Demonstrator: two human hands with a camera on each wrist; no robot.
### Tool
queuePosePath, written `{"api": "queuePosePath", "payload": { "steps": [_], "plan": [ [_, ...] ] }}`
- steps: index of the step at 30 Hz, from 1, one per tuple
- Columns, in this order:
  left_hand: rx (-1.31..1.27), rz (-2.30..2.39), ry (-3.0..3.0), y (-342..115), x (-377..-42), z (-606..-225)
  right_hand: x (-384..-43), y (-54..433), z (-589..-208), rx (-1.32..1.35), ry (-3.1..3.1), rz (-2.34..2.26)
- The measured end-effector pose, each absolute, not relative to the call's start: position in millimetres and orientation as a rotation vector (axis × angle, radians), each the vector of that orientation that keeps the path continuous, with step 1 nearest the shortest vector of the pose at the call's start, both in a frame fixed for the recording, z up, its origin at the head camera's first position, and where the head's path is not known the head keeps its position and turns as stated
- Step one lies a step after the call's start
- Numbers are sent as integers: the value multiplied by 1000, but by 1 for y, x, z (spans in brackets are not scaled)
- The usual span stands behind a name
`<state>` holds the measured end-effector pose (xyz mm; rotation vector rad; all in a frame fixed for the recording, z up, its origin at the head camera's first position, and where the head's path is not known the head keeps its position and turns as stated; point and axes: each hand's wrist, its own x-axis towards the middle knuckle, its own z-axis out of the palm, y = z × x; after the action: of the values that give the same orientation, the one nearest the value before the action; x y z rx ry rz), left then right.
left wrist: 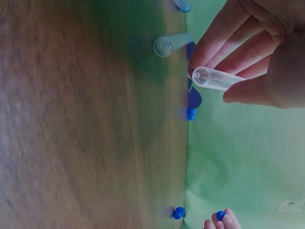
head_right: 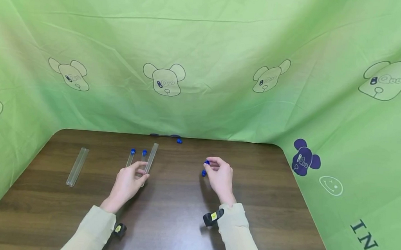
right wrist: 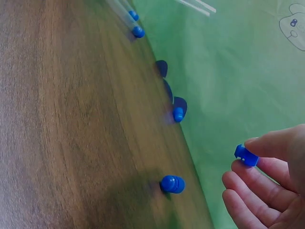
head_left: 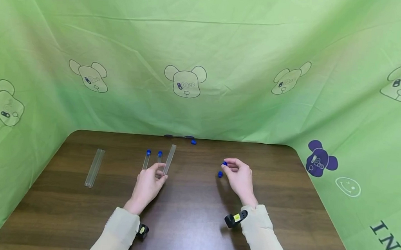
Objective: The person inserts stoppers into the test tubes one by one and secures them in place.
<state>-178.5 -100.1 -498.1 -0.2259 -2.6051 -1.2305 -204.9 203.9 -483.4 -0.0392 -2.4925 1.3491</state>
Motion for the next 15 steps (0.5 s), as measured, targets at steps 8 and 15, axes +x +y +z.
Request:
{"api": "queuePosePath", "payload": {
  "steps": [8,15],
  "plan": [
    [-273,-1222,-2618,-94,-178,-501,-206,199,-483,-40,-2476,1395],
    [-272,-1235,-2608,-90,-176,-500,-205,194,-478,-31,-2467,1448]
  ]
}}
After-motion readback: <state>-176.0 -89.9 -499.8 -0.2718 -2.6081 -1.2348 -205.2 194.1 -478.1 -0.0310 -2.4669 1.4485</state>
